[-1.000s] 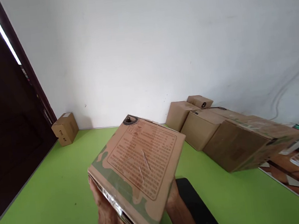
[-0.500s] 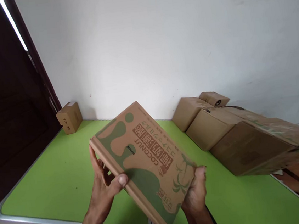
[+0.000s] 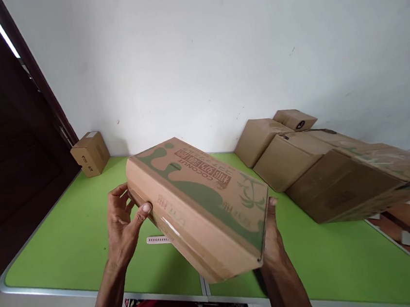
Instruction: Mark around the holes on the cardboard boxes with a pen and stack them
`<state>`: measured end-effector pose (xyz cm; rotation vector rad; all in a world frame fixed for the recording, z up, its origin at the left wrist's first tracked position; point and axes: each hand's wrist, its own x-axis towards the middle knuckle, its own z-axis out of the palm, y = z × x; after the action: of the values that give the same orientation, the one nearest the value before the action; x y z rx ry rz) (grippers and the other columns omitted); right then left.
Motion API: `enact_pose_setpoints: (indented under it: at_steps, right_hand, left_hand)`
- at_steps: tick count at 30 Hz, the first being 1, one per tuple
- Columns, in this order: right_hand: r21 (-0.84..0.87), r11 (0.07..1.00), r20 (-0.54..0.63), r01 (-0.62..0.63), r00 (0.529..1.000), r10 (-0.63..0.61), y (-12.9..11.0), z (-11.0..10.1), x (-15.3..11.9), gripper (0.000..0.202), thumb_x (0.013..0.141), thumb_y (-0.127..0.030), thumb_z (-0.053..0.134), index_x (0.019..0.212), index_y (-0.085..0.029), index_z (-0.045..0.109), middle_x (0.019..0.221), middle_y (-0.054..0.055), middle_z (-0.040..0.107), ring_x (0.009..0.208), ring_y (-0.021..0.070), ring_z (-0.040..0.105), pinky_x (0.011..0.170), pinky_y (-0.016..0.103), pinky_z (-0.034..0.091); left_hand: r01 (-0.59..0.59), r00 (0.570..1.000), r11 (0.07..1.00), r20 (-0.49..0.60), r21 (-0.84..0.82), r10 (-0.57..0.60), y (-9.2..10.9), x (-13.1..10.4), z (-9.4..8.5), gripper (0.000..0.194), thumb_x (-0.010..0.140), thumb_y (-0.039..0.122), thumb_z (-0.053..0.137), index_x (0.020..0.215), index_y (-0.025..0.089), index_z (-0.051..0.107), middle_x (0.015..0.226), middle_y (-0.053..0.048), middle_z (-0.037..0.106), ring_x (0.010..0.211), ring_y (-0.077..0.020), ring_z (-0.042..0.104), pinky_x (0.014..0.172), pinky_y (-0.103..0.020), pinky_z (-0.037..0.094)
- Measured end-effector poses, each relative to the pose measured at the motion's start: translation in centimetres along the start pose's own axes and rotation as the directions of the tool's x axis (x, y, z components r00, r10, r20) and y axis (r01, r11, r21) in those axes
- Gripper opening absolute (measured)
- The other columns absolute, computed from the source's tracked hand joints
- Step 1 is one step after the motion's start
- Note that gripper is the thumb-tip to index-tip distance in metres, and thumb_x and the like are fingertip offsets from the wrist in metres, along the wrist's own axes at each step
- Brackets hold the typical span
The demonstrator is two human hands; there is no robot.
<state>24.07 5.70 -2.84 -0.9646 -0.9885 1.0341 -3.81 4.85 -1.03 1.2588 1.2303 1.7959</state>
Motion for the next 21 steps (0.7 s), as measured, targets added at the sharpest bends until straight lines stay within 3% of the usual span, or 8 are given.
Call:
enact_pose_setpoints:
  at_steps: [2, 5, 10, 16, 21]
  right_hand:
    - [0.014, 0.998, -0.002, -0.059, 0.998, 0.059, 0.2, -0.4, 0.4, 0.076, 0.095, -0.092, 0.053, 0.129, -0.030, 0.083, 0.124, 0.010, 0.086, 0.132, 0.0383, 0.075, 0.107, 0.058, 0.065]
    - [0.032, 0.993, -0.015, -0.115, 0.993, 0.115, 0.4, -1.1, 0.6, 0.067, 0.092, -0.086, 0.067, 0.126, -0.030, 0.082, 0.134, 0.008, 0.083, 0.135, 0.0375, 0.073, 0.111, 0.057, 0.064]
    - [0.066, 0.988, 0.044, -0.142, 0.989, 0.140, 0.0, -1.2, 0.5, 0.057, 0.089, -0.080, 0.078, 0.122, -0.035, 0.082, 0.143, 0.002, 0.080, 0.143, 0.0334, 0.068, 0.116, 0.045, 0.063]
    - [0.110, 0.977, 0.142, -0.185, 0.975, 0.168, -0.7, -0.4, -0.4, 0.061, 0.098, -0.077, 0.068, 0.146, -0.039, 0.073, 0.158, 0.001, 0.070, 0.154, 0.0340, 0.058, 0.120, 0.049, 0.059]
    - [0.108, 0.985, 0.180, -0.136, 0.977, 0.115, -1.6, 0.4, -1.8, 0.061, 0.104, -0.075, 0.058, 0.155, -0.043, 0.067, 0.160, 0.001, 0.069, 0.159, 0.0349, 0.054, 0.127, 0.056, 0.053]
  left_hand:
    - [-0.030, 0.999, 0.999, -0.031, -0.012, 0.030, -0.3, 0.0, 0.1, 0.057, 0.084, 0.055, 0.093, 0.124, 0.026, 0.064, 0.123, -0.007, 0.071, 0.113, -0.0249, 0.068, 0.091, -0.036, 0.060]
    - [-0.016, 0.999, 1.000, -0.036, -0.010, 0.016, -0.8, -0.2, -0.1, 0.056, 0.091, 0.057, 0.087, 0.135, 0.028, 0.068, 0.131, -0.007, 0.073, 0.115, -0.0247, 0.069, 0.084, -0.031, 0.059]
    - [0.037, 0.994, 0.996, -0.096, -0.075, -0.044, -1.9, -0.4, -0.4, 0.054, 0.096, 0.059, 0.083, 0.141, 0.031, 0.072, 0.142, -0.006, 0.072, 0.131, -0.0256, 0.066, 0.102, -0.031, 0.056]
    - [0.102, 0.975, 0.979, -0.176, -0.175, -0.133, -2.1, -0.2, -0.3, 0.055, 0.090, 0.067, 0.084, 0.129, 0.030, 0.075, 0.133, -0.003, 0.076, 0.115, -0.0220, 0.071, 0.092, -0.029, 0.061]
    - [0.182, 0.962, 0.966, -0.171, -0.186, -0.214, -2.5, -0.4, -0.8, 0.057, 0.090, 0.069, 0.081, 0.127, 0.025, 0.078, 0.119, -0.009, 0.082, 0.102, -0.0273, 0.078, 0.081, -0.036, 0.067]
